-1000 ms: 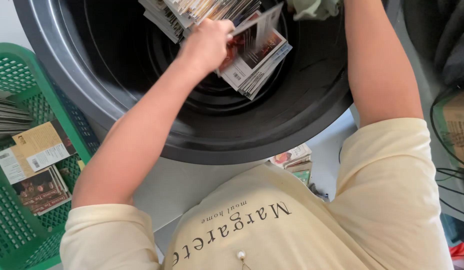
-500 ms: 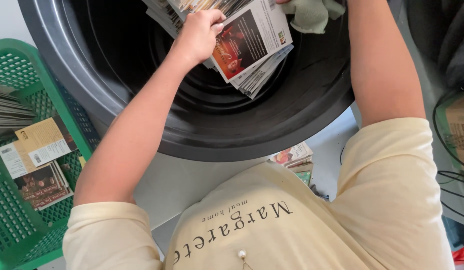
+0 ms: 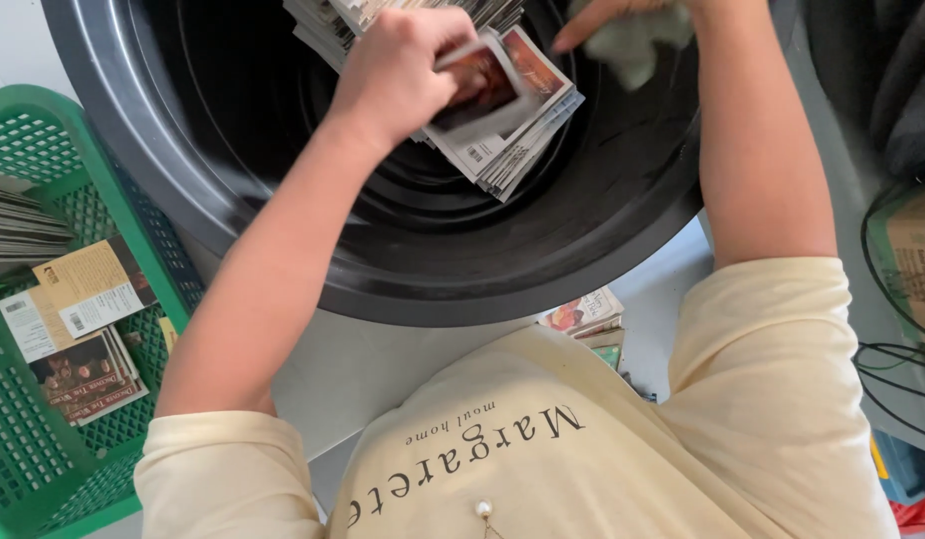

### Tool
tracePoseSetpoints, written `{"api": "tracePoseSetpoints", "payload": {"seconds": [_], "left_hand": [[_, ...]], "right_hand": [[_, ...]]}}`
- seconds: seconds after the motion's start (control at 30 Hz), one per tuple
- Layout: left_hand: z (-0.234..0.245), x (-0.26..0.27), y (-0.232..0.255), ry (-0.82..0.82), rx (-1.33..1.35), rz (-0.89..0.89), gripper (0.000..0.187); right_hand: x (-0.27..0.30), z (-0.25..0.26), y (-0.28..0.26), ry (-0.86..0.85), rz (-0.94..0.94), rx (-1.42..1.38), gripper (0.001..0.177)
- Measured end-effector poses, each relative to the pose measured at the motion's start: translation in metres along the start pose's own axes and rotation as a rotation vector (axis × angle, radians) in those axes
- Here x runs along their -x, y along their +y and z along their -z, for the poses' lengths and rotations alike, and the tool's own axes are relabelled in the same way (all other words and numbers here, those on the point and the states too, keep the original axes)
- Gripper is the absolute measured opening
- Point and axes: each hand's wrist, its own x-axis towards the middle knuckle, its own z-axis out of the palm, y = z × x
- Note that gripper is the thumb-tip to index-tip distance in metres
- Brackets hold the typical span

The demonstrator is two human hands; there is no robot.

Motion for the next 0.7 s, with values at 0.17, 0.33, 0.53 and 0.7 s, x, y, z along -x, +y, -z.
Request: {"api": "tracePoseSetpoints", "payload": {"seconds": [0.17,0.33,0.53,0.7], "left_hand": [[0.000,0.001,0.016,-0.066,-0.053,-0.082,0.054],[-0.023,-0.002,-0.021,-0.016,-0.130,-0.009,0.041],[-0.004,0.003,0.001,-0.124,-0.199,0.022,0.037],[-0.001,0.003,0.001,-0.150,-0.214,-0.006,0.030]], "right_hand": [[-0.019,-0.046,-0.080,0.138,0.246,0.257,0.026],[-0.057,-0.023,0.038,0.064,-0.229,0.152,0.023],[-0.084,-0.029,0.079,0.032,-0.411,0.236,0.034],[-0.115,-0.041,0.101,0.022,-0.533,0.345,0.039]]}}
